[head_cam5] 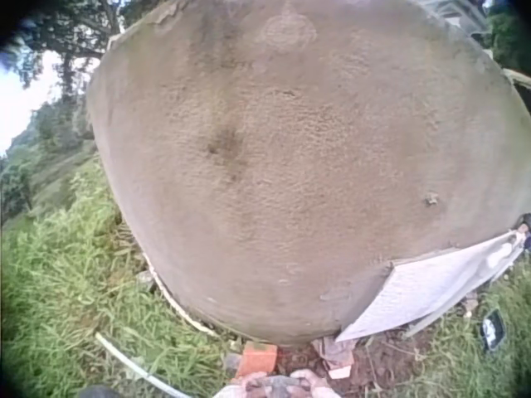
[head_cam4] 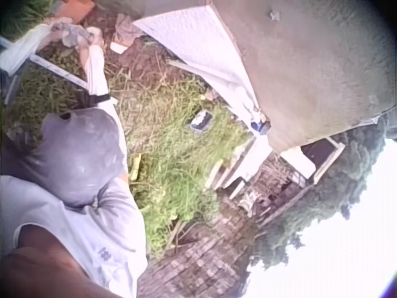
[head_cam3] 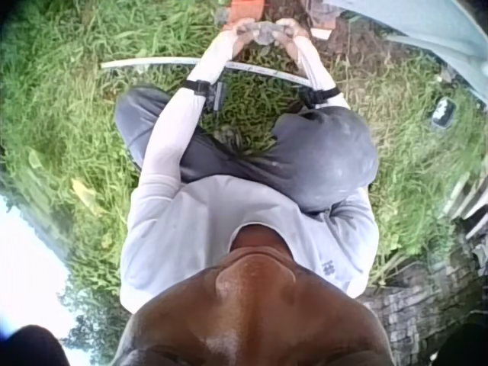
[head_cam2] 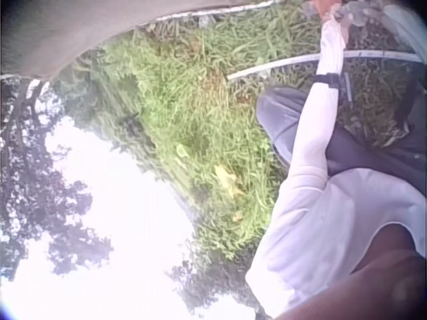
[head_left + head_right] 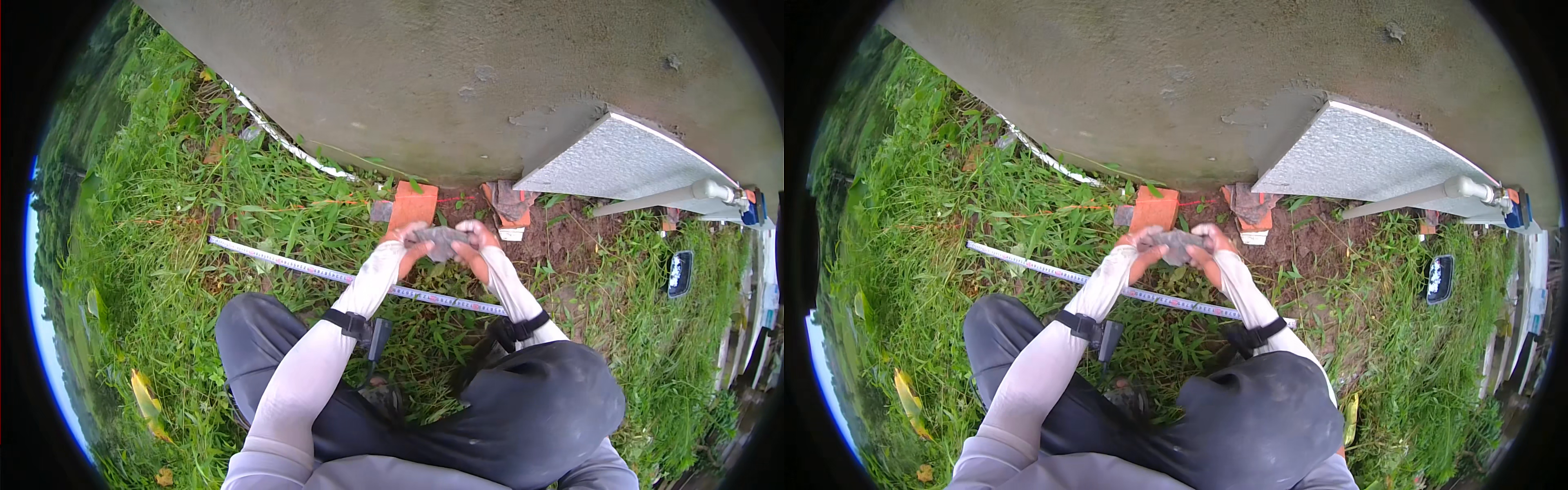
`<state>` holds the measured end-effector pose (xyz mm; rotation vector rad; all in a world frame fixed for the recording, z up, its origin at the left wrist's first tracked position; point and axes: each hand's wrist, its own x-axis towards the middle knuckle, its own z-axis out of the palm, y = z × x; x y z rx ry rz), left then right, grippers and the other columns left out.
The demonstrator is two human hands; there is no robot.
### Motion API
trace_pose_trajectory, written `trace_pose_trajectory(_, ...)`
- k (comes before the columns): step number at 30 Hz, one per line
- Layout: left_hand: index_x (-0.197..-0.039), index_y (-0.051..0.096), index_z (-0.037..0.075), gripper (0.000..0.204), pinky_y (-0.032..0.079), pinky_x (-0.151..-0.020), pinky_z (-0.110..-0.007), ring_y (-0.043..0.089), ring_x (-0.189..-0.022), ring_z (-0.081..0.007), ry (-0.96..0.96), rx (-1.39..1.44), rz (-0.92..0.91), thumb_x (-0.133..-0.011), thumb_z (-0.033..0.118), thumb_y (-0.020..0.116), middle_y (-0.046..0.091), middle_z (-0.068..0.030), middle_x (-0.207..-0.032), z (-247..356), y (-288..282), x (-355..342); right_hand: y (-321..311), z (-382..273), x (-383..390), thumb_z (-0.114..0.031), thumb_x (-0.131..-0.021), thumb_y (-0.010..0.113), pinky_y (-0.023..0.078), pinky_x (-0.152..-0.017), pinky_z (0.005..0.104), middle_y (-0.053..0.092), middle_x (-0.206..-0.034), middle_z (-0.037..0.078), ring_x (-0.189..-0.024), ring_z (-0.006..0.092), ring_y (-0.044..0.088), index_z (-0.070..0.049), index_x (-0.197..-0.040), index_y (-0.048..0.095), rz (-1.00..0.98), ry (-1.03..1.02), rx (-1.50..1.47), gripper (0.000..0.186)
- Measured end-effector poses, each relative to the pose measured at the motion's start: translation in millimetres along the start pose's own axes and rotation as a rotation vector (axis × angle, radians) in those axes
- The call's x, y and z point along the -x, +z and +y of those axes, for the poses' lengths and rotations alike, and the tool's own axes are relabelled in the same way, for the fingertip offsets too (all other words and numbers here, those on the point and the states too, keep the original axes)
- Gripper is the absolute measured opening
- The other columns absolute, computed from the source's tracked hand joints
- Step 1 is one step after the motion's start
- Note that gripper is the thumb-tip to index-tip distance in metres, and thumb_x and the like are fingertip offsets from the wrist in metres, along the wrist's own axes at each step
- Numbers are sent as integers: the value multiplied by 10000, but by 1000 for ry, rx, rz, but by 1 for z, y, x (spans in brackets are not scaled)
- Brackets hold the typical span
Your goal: Measuring and cutting ceramic tiles with an angle grinder, then measuring a concrete wall for placement.
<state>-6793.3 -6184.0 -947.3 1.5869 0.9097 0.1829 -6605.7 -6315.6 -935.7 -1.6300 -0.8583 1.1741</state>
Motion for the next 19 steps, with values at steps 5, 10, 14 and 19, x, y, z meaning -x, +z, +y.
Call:
trace_pose_trajectory(5, -1166, 605, 27, 358, 526, -860, -393, 634, -896, -330, 442, -997, 164, -872, 214, 688, 621, -145, -1061, -21, -41, -53, 27, -9, -67, -56, -907, 645, 525, -648, 274, 614, -884, 86, -749, 145, 656, -36, -1227, 451, 82, 32, -234, 376)
trace_pose_trajectory(10, -1215, 570, 71, 496, 482, -892, -451, 581, -1015, -396, 92, -620, 399, -786, 247, 746, 570, -161, -1191, -10, -22, -44, 1, 11, -52, -211, -892, 655, 517, -837, 397, 720, -985, 143, -894, 260, 685, -32, -1259, 519, 114, -83, 216, 430)
trace_pose_trajectory(14, -1189, 578, 70, 537, 471, -918, -464, 561, -1078, -388, 476, -795, 490, -725, 249, 781, 568, -187, -1211, -4, -10, -62, 12, 65, -14, -166, -871, 688, 541, -789, 394, 705, -961, 152, -878, 287, 688, -56, -1186, 582, 169, -95, 87, 350)
trace_pose_trajectory(19, -1241, 574, 134, 647, 413, -1032, -505, 523, -1166, -395, 264, -867, 290, -675, 338, 814, 543, -169, -1283, -9, -19, -86, 9, 39, 54, -257, -858, 723, 542, -905, 407, 679, -1141, 186, -1061, 319, 673, -89, -1212, 606, -52, -165, 745, 409)
